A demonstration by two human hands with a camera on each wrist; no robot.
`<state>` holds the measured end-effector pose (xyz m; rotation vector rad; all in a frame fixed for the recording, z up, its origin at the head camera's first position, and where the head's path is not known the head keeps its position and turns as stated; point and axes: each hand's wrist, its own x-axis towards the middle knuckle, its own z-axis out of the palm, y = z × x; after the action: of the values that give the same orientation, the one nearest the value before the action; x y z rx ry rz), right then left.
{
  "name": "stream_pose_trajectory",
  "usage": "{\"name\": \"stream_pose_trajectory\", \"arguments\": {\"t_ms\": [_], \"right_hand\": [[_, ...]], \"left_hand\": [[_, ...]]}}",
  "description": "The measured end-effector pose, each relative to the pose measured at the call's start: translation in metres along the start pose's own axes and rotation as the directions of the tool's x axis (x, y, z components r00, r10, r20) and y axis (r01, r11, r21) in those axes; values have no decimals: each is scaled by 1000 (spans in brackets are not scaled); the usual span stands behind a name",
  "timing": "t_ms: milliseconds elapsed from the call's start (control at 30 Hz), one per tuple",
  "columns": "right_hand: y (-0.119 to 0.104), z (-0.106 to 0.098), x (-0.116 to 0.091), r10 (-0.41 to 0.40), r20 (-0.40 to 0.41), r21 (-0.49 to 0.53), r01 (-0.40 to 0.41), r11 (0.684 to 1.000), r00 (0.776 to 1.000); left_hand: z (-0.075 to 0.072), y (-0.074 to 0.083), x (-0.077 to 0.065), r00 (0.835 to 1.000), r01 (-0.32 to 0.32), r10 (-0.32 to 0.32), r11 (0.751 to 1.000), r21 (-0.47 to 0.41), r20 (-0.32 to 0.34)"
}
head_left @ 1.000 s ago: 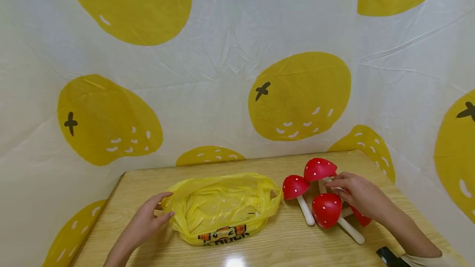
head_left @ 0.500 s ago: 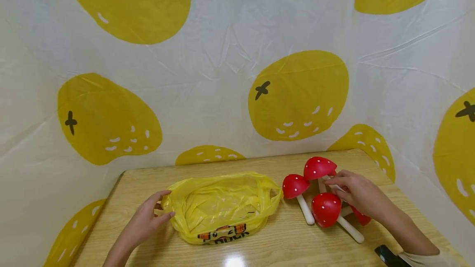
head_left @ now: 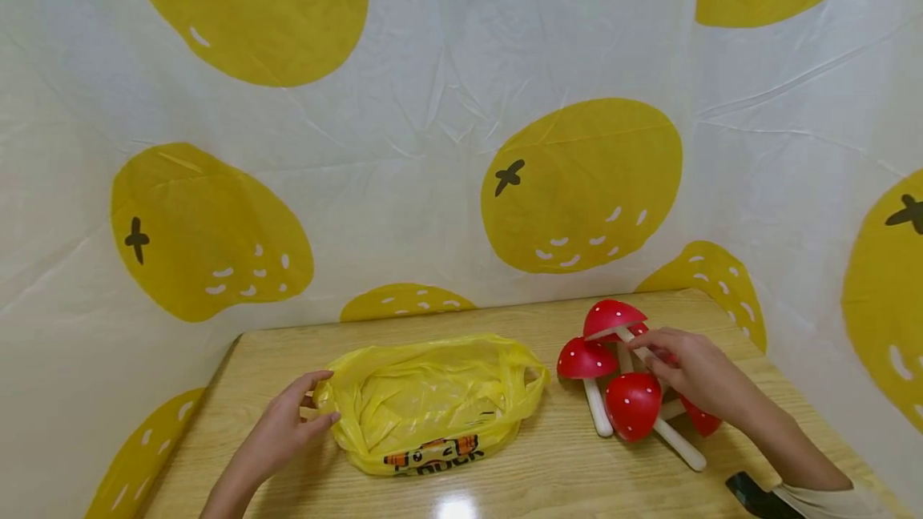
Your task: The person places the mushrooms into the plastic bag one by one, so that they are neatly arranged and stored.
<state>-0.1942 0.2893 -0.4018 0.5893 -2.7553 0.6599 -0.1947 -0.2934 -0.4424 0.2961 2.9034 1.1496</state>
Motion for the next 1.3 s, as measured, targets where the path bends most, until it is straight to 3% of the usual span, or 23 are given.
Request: {"name": "stream_pose_trajectory", "arguments": {"t_ms": [300,800,1067,1300], "right_hand": [[-5,1,2,157,64,95,-162,982,986],[-12,-2,4,226,118,165,-244,956,967],[-19,-5,12,294,152,250,-325,912,944],[-30,-10,20,302,169,309,-341,888,938]], "left_hand": [[-1,-1,2,1000,19,-19,1000,2,15],[0,-2,3,1000,5,-5,1000,12,11],[-2,-3,6,1000,4,-4,1000,13,14],[-3,-6,7,1000,10,-10,1000,6,26]]}}
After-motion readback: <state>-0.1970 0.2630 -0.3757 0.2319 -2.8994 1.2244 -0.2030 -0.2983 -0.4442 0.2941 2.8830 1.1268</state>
